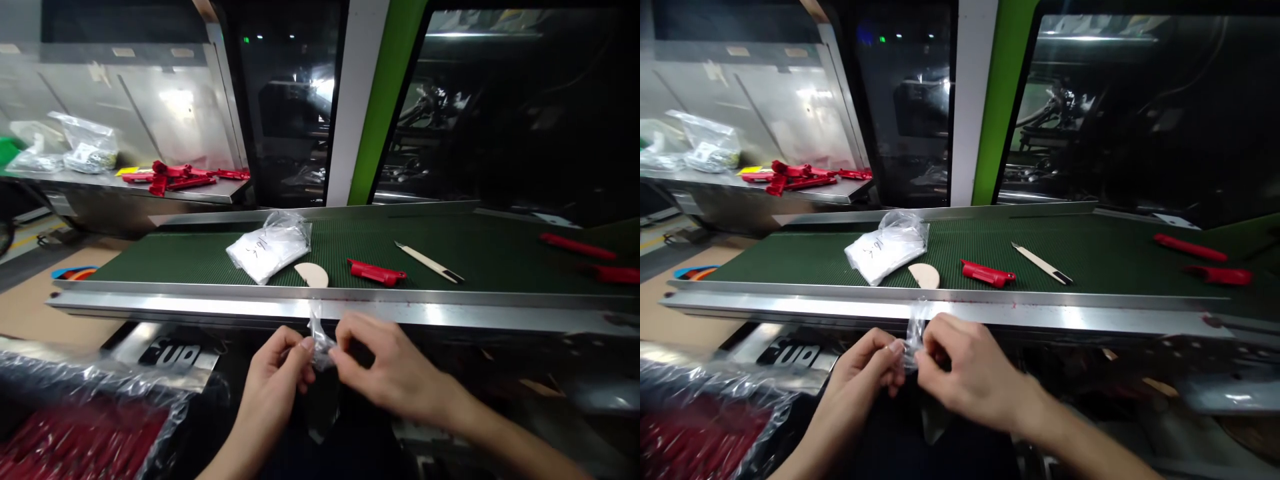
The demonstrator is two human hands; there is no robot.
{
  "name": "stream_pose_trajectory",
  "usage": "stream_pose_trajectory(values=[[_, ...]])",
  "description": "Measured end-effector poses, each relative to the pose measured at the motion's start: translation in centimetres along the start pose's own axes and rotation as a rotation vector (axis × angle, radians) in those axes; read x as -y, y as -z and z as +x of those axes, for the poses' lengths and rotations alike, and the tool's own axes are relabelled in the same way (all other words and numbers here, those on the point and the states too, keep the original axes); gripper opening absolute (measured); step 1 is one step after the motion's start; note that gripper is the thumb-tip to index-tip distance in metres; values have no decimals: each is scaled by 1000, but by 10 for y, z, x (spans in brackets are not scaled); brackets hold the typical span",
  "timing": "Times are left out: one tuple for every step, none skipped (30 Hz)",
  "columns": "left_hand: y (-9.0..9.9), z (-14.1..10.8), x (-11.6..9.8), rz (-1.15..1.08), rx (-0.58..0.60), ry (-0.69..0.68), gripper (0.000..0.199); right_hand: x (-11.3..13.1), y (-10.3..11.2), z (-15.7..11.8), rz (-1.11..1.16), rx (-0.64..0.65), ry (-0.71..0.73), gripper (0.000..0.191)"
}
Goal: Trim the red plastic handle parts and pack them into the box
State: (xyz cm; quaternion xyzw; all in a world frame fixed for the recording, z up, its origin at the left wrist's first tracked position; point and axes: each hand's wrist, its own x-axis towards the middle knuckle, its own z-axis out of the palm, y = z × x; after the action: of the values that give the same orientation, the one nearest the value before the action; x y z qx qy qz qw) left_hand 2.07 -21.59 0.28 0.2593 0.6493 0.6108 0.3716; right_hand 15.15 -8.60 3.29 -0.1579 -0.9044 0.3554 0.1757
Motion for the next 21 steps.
stream_pose_trajectory(values=[[0,1,0,4,-37,-13,32,-6,13,7,-37,19,8,10],[1,1,0,7,-70,-26,30,-14,26,17,-76,35,8,10],[2,1,0,11,-98,-38,29,-24,40,28,-126,31,-4,14],[3,1,-1,16,-114,-47,28,-36,52,40,-185,10,-23,17],[3,0,-2,23,-115,-51,27,-48,63,53,-241,3,-52,20],[4,-1,-3,31,-106,-50,26,-60,71,65,-288,30,-77,24],[4,-2,-3,39,-93,-48,25,-70,77,77,-323,74,-94,28],[4,-4,-3,47,-81,-47,24,-79,80,87,-349,126,-104,30],[4,-5,-3,53,-70,-47,23,-85,81,96,-366,183,-106,30],[3,-6,-1,54,-62,-48,22,-89,82,103,-376,237,-101,27],[3,-7,0,50,-55,-51,22,-92,81,110,-381,285,-91,25],[2,-7,1,40,-49,-53,21,-93,82,115,-385,326,-79,23],[2,-7,2,27,-43,-54,21,-93,83,119,-389,359,-65,22],[1,-7,3,15,-37,-54,21,-92,86,121,-395,378,-50,21],[1,-6,2,5,-32,-53,22,-92,91,123,-404,383,-37,21],[0,-6,1,0,-28,-50,21,-90,97,123,-415,374,-27,23],[-1,-5,-1,1,-21,-45,20,-89,105,122,-426,352,-20,24],[-2,-4,-3,4,-12,-40,18,-86,113,120,-438,323,-16,25],[-3,-3,-5,9,-1,-36,16,-82,122,115,-448,292,-16,25],[-4,-3,-7,13,12,-34,16,-77,130,109,-459,257,-17,23],[-5,-2,-8,17,24,-36,15,-69,137,101,-471,217,-17,18]])
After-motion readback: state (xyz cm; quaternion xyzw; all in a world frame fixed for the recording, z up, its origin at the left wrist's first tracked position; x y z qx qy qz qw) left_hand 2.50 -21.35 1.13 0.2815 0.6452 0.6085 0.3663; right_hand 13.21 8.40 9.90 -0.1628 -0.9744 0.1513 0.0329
